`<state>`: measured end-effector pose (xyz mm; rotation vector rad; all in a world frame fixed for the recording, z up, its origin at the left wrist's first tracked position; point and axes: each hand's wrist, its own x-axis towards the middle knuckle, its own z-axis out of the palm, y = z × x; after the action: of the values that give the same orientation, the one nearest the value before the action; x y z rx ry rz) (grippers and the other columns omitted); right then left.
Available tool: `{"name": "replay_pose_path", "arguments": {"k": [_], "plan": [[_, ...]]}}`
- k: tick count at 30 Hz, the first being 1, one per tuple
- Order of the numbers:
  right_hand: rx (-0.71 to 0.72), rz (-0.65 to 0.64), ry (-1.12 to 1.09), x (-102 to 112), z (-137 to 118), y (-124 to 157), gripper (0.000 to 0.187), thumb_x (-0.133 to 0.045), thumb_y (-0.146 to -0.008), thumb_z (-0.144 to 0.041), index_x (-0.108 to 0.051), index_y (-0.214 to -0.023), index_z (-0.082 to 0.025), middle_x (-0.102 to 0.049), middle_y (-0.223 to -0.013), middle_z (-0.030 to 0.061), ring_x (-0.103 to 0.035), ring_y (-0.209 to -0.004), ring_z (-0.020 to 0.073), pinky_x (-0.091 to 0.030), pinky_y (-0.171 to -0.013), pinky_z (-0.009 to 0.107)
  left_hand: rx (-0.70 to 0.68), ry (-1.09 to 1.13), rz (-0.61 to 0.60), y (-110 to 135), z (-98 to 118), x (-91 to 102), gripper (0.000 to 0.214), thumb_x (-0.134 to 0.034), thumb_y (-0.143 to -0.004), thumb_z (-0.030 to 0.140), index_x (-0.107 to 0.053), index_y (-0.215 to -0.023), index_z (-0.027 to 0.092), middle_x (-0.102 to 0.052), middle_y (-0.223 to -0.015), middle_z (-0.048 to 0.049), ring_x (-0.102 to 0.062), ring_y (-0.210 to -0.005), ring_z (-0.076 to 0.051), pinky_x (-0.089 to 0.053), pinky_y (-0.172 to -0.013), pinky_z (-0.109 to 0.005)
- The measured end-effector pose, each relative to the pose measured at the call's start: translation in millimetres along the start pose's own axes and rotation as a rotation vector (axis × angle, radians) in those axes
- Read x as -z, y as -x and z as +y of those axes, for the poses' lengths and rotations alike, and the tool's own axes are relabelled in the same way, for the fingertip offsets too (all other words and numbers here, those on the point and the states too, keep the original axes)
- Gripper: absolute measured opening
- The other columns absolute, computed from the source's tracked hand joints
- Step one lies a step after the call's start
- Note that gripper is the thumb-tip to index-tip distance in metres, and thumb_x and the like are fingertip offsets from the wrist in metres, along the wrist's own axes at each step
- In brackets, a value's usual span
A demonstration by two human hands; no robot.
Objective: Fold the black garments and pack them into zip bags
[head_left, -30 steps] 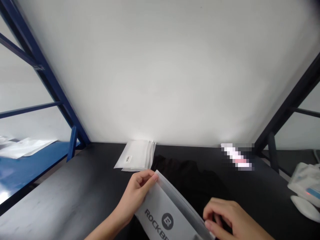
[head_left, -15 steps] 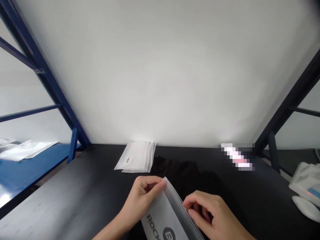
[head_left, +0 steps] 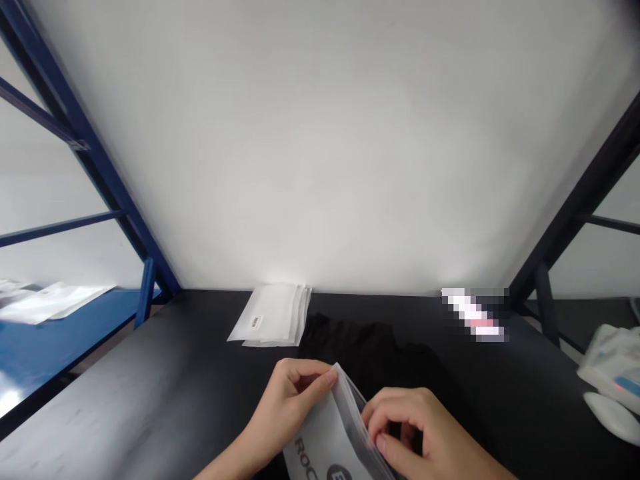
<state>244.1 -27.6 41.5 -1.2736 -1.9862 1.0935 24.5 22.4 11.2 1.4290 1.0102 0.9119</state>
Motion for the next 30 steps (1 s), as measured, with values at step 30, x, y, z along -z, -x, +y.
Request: {"name": "replay_pose_path", "arguments": {"k": [30], "plan": [[-0.306, 0.353, -0.475, 41, 34, -14, 0.044, -0.086, -0.061, -0.053, -0.079, -0.09, -0.02, -0.076, -0.084, 0.0044, -0.072, -0.078, 0.0249, -0.057, -0.068, 0.035, 0.187, -0.119, -0.227, -14, 29, 59.4, 0.042, -0.085, -0.073, 0.057, -0.076, -0.079, 0.016, -0.08, -0.085, -0.0094, -0.074, -0.073, -0.022, -0.056, -0.065, -0.028]]}}
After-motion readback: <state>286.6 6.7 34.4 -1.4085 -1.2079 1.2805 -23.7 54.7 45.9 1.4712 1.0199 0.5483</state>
